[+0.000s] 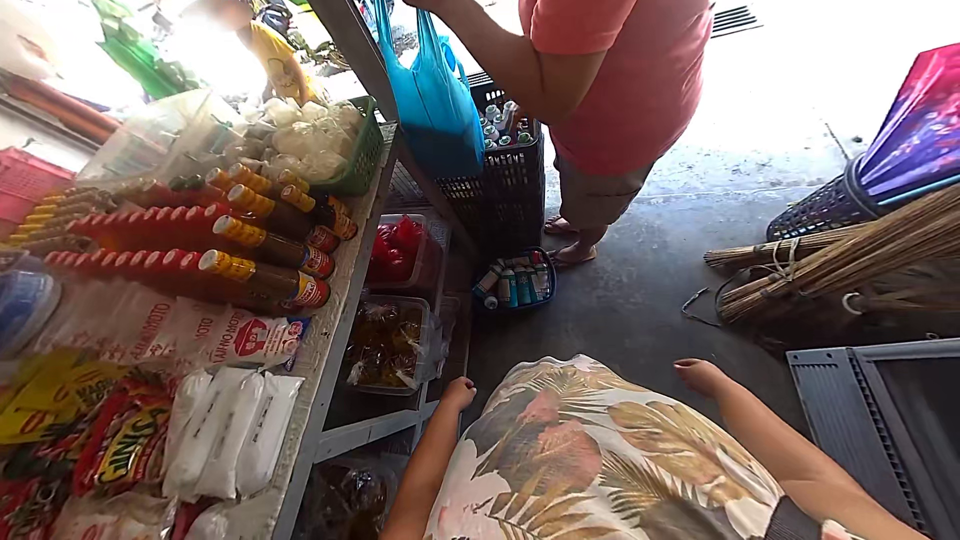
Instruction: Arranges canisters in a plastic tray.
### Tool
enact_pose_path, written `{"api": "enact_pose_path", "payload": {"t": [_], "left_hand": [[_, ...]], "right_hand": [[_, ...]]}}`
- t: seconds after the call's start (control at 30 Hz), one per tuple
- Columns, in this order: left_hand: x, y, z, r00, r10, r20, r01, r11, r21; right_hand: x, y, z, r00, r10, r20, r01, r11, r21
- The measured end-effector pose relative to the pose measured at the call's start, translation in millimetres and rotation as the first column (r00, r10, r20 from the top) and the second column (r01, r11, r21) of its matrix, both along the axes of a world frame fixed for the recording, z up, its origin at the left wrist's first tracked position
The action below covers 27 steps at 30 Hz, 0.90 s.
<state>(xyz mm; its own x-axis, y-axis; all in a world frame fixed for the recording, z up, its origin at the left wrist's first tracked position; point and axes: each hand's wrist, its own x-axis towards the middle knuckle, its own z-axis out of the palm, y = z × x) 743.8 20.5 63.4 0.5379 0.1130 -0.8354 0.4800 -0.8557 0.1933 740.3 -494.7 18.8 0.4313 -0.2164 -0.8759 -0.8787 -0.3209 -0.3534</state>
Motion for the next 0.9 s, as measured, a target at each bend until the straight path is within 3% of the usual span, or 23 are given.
{"api": "enact_pose_path", "payload": {"t": [0.23,0.6,0.9], "left_hand": [[-35.7,20.2,-13.8,0.998,0.031,-0.052,-0.028,0.999,0.042],[-69.3,28.7,-38.9,0.990,0.073,-0.117,-0.064,0.994,0.087],[-49.6,5.5,-18.9,0.994,0.089,-0.063,-0.089,0.996,0.007]], "right_hand": [[4.1,24.9,9.1,0.970,0.237,-0.059,-0.234,0.971,0.047],[-36.9,-45.4,-77.5,0.982,0.119,-0.148,-0.135,0.986,-0.100],[2.4,1.0,-7.8,0.975,0.202,-0.098,-0.203,0.979,-0.002]]}}
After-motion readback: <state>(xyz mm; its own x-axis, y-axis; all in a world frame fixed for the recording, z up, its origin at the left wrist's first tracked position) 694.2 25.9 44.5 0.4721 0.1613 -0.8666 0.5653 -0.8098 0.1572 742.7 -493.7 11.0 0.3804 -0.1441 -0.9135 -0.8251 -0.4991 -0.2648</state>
